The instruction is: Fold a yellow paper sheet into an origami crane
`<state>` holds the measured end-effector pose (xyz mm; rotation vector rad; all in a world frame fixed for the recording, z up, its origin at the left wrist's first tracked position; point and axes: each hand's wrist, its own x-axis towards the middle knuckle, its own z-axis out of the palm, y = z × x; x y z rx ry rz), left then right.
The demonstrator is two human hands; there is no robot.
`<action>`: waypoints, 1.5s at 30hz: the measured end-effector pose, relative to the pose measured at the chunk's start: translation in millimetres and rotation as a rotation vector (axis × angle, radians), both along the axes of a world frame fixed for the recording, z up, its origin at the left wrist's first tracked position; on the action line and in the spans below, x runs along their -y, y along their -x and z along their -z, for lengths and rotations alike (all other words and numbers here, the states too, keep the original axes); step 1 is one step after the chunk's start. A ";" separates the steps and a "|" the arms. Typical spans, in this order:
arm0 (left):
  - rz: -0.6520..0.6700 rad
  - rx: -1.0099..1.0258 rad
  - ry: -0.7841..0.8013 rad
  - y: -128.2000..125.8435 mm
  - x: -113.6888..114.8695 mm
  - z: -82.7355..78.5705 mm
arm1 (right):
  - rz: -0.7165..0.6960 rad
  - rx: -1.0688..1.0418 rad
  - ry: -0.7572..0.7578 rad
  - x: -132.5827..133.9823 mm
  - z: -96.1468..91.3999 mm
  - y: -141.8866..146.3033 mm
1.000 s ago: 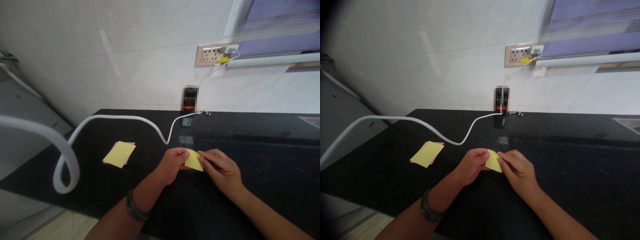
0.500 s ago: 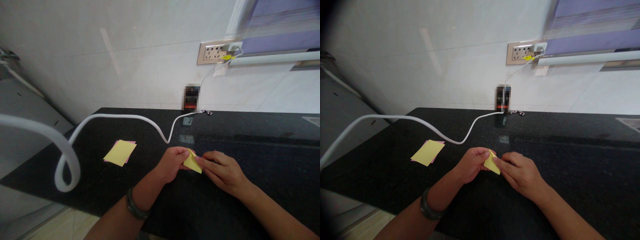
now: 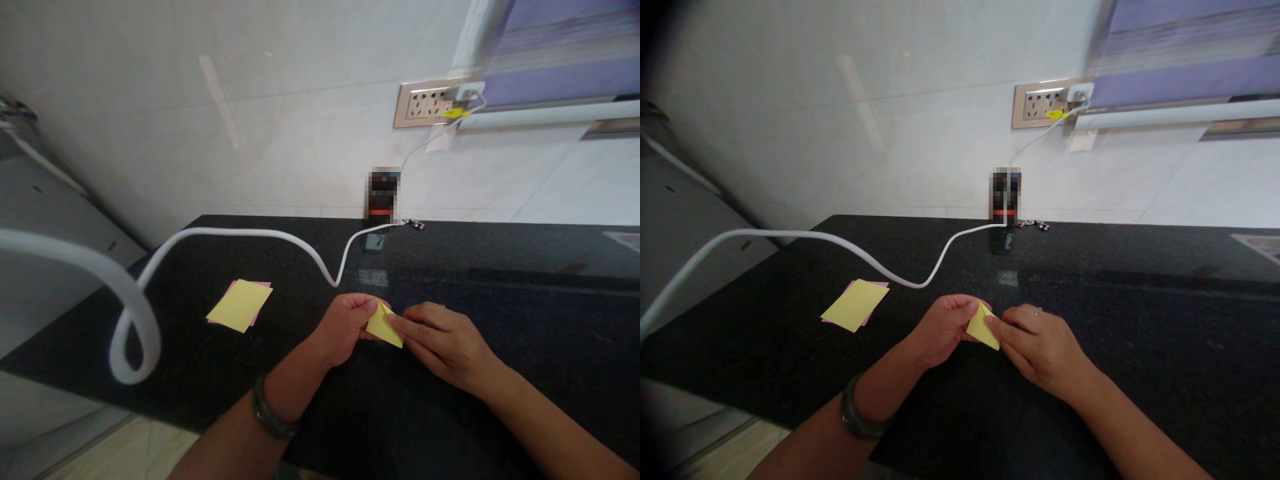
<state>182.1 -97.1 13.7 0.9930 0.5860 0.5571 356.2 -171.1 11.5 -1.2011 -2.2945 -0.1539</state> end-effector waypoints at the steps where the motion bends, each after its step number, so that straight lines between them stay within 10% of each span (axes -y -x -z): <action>1: 0.000 0.004 0.004 0.0 -0.1 0.3 | -0.004 0.005 0.004 0.0 0.0 -0.3; 45: 0.039 0.059 0.068 0.2 -1.3 2.5 | 0.016 0.034 0.164 0.4 -8.1 1.3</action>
